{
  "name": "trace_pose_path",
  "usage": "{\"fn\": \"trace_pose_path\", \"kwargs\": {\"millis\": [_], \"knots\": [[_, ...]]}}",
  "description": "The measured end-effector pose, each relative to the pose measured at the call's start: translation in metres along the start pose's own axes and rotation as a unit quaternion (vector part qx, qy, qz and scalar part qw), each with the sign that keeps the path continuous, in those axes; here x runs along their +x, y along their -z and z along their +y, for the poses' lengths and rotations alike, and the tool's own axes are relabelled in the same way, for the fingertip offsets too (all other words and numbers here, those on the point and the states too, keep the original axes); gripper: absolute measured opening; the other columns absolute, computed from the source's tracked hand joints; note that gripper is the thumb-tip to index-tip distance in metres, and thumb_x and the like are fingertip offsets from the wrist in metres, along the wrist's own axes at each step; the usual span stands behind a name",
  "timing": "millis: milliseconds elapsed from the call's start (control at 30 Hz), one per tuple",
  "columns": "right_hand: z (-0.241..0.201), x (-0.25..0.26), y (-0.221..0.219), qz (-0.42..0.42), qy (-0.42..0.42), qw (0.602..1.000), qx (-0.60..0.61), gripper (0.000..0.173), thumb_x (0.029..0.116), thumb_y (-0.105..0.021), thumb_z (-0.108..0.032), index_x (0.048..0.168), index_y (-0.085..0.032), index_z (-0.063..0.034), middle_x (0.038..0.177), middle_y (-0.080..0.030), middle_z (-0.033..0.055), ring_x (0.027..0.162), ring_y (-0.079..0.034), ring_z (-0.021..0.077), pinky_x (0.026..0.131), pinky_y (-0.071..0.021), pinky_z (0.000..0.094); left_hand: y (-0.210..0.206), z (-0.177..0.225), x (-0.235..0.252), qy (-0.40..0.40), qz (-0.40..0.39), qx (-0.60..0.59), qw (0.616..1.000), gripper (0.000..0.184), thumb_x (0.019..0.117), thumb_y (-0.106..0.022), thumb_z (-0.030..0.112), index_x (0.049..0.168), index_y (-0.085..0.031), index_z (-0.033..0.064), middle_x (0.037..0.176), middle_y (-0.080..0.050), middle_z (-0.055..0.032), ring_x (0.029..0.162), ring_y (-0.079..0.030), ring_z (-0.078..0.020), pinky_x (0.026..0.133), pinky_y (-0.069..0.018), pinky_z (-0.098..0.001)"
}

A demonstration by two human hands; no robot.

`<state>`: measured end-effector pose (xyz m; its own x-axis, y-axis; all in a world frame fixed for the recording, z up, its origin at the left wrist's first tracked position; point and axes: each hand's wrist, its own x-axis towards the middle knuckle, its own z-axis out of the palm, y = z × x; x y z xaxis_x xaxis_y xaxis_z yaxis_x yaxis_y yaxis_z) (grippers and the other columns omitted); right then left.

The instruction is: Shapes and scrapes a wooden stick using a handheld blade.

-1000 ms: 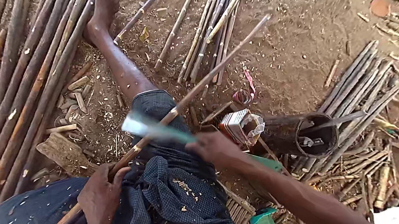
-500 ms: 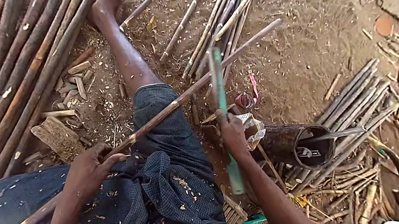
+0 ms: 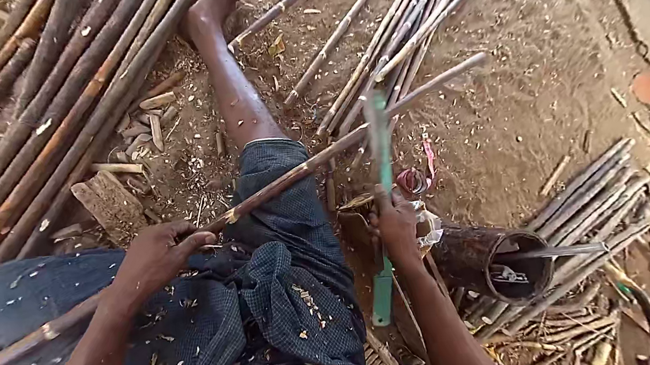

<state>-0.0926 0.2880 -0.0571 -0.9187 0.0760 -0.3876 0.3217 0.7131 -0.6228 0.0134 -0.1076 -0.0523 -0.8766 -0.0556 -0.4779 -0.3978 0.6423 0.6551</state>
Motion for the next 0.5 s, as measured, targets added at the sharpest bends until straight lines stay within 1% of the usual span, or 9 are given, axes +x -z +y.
{"fn": "trace_pose_path", "kwargs": {"millis": [67,133,200,267,300,333,400,467,500], "knots": [[-0.008,-0.021,-0.008,-0.052,0.066,0.993,-0.08,0.053,0.1061,-0.048,-0.053,0.092,-0.064,-0.0042,0.063,-0.055,0.0098,0.053,-0.056,0.0263,0.049,-0.0493,0.0498,0.001,0.003,-0.003,-0.002,0.012,0.019,1.0,0.028,0.0997,-0.064,0.042,0.091,-0.074,0.0182,0.07,-0.067,0.0005,0.059,-0.062,-0.0182,0.061,-0.0521,-0.0497],[-0.014,-0.041,-0.01,-0.106,0.129,0.971,-0.171,0.048,0.1046,-0.052,-0.052,0.09,-0.066,-0.0086,0.063,-0.058,0.0098,0.057,-0.061,0.0288,0.052,-0.0497,0.0533,-0.002,0.004,-0.005,-0.002,0.018,0.042,0.999,0.029,0.1005,-0.062,0.045,0.094,-0.075,0.0196,0.072,-0.068,-0.0002,0.062,-0.064,-0.0201,0.062,-0.0526,-0.0531],[-0.015,-0.026,0.003,-0.067,0.065,0.991,-0.093,0.054,0.1057,-0.049,-0.054,0.098,-0.066,-0.0028,0.067,-0.057,0.0133,0.057,-0.057,0.0296,0.053,-0.0483,0.0524,-0.003,0.004,-0.003,0.01,0.022,0.074,0.997,0.037,0.1007,-0.057,0.052,0.097,-0.076,0.0205,0.076,-0.069,-0.0026,0.069,-0.067,-0.0242,0.066,-0.0521,-0.0582],[-0.003,-0.012,0.001,-0.009,0.004,1.0,-0.001,0.06,0.1034,-0.04,-0.067,0.095,-0.058,-0.0095,0.059,-0.048,0.0044,0.044,-0.048,0.0191,0.041,-0.0471,0.0413,-0.007,0.003,-0.005,0.036,0.012,0.093,0.995,0.045,0.1014,-0.05,0.059,0.099,-0.075,0.0222,0.081,-0.071,-0.0031,0.078,-0.069,-0.0265,0.071,-0.0521,-0.0613],[-0.004,-0.016,-0.002,-0.018,0.008,1.0,-0.011,0.061,0.1039,-0.04,-0.065,0.098,-0.06,-0.008,0.061,-0.051,0.0065,0.045,-0.051,0.0218,0.042,-0.0481,0.0449,-0.007,0.006,-0.007,0.044,0.007,0.093,0.995,0.046,0.1021,-0.048,0.059,0.099,-0.075,0.0221,0.081,-0.07,-0.0029,0.078,-0.069,-0.0265,0.071,-0.052,-0.0608],[-0.008,-0.023,-0.008,-0.04,0.031,0.998,-0.039,0.057,0.1044,-0.045,-0.06,0.096,-0.064,-0.0071,0.062,-0.055,0.0088,0.049,-0.053,0.0247,0.046,-0.0474,0.048,-0.004,0.009,-0.009,0.046,0.003,0.083,0.995,0.045,0.1033,-0.048,0.056,0.099,-0.074,0.0201,0.08,-0.07,-0.0039,0.078,-0.068,-0.027,0.071,-0.051,-0.0604],[-0.006,-0.028,-0.008,-0.09,0.029,0.994,-0.049,0.055,0.1034,-0.047,-0.061,0.092,-0.066,-0.0102,0.059,-0.054,0.0071,0.046,-0.051,0.0223,0.044,-0.0452,0.0434,-0.001,0.01,-0.014,0.043,-0.005,0.065,0.997,0.042,0.1051,-0.048,0.05,0.095,-0.074,0.0181,0.077,-0.068,-0.0028,0.074,-0.066,-0.0251,0.07,-0.0506,-0.0582],[-0.006,-0.013,0.006,-0.062,0.003,0.998,-0.003,0.057,0.1027,-0.047,-0.063,0.095,-0.064,-0.0091,0.058,-0.051,0.0075,0.044,-0.048,0.0229,0.042,-0.0443,0.0434,-0.004,0.01,-0.008,0.025,0.005,0.074,0.997,0.042,0.1049,-0.047,0.051,0.095,-0.073,0.0194,0.075,-0.068,-0.0013,0.072,-0.066,-0.024,0.068,-0.051,-0.0575],[-0.007,-0.01,0.007,-0.044,-0.003,0.999,0.031,0.057,0.1034,-0.042,-0.065,0.095,-0.058,-0.0116,0.056,-0.045,0.0028,0.04,-0.044,0.0172,0.038,-0.0437,0.0374,-0.006,0.01,-0.007,0.022,0.015,0.074,0.997,0.043,0.1041,-0.048,0.053,0.095,-0.073,0.0196,0.076,-0.068,-0.0018,0.072,-0.066,-0.0247,0.067,-0.0505,-0.0579]]}}
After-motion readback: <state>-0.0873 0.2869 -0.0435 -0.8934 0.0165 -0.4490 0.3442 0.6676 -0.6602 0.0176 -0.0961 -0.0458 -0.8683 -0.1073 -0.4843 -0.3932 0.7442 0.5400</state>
